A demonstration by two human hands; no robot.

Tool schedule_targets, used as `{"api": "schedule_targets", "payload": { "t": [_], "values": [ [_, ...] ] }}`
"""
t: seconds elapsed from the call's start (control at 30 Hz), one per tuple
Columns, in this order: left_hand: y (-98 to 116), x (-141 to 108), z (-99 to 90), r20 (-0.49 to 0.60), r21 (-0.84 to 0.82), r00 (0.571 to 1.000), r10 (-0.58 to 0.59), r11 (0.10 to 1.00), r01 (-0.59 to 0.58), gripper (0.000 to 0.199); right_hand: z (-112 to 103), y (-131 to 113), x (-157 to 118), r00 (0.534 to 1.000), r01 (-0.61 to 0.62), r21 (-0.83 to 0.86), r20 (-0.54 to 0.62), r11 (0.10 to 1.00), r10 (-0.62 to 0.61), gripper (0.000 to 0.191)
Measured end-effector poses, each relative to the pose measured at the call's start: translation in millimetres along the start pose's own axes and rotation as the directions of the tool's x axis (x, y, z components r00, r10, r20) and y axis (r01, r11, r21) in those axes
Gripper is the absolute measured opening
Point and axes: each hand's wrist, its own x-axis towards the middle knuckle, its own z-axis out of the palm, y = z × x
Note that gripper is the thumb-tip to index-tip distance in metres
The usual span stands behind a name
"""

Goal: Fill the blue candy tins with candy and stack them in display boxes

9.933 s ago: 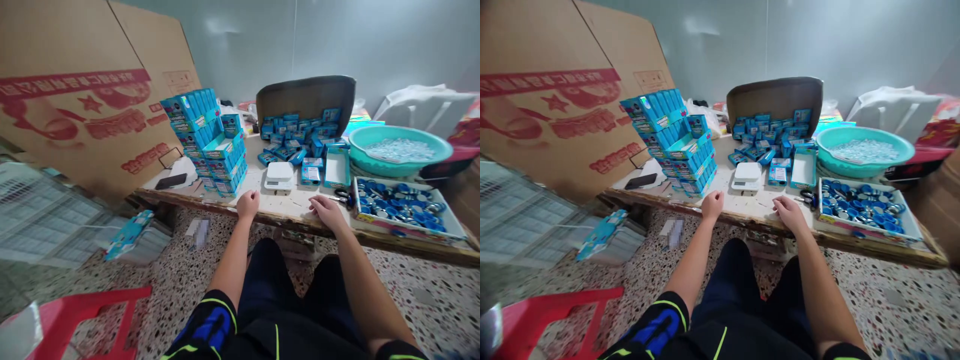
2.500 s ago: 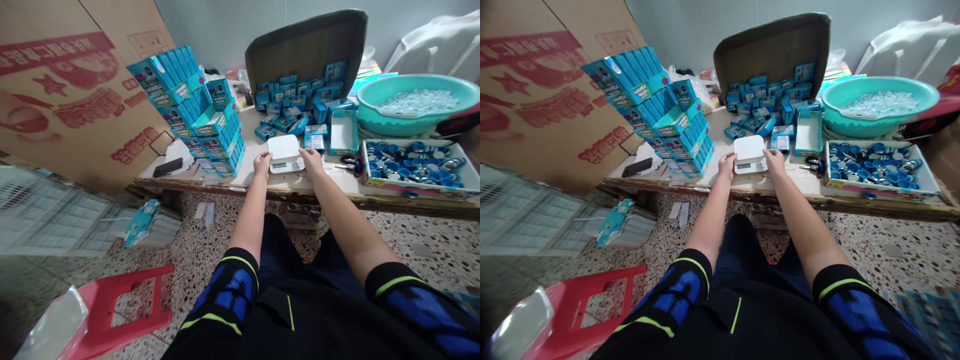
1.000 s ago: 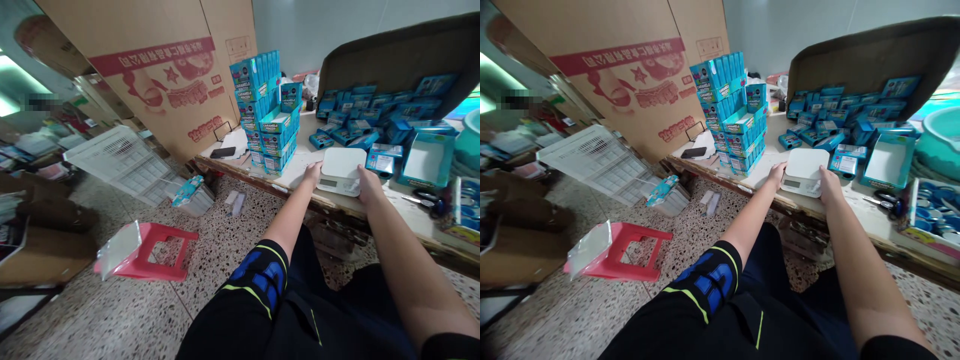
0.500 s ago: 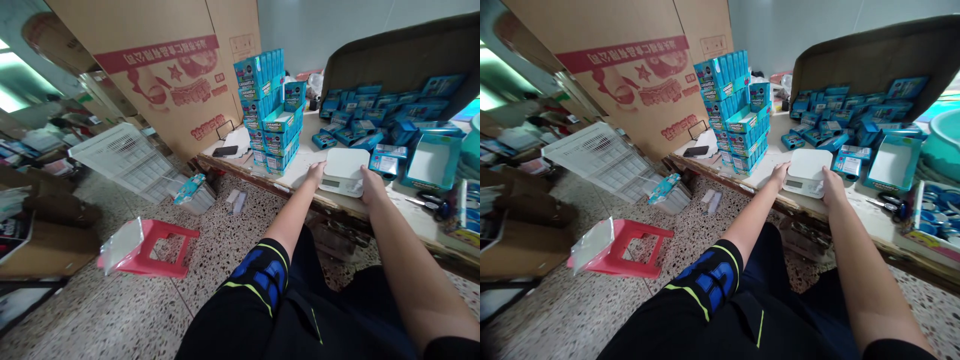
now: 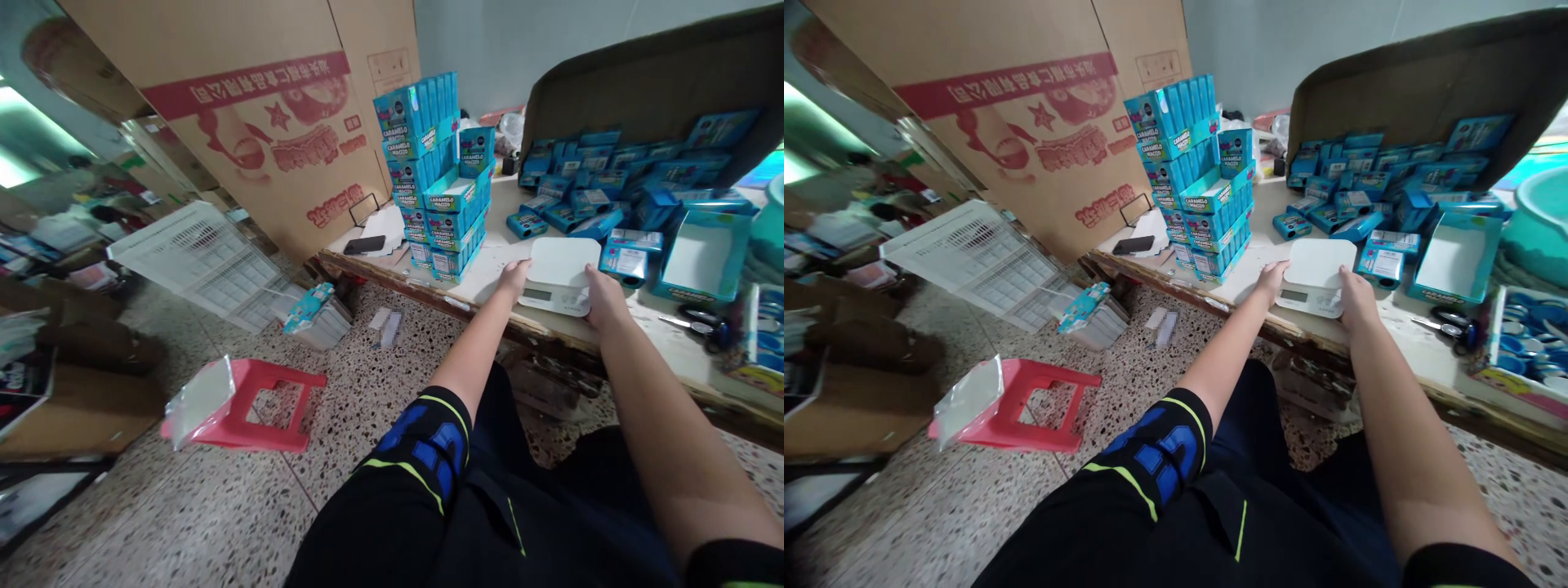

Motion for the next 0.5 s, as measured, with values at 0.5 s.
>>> {"api": "schedule_targets", "payload": {
  "t": [0.5],
  "values": [
    [1.9,8.4,4.0,0.038,-0.062,0.999,-0.013,0.998,0.016,0.017,1.3,4.2,16.5,0.997,0.071,0.026,-0.016,0.997,-0.070,0.016]
  ]
}}
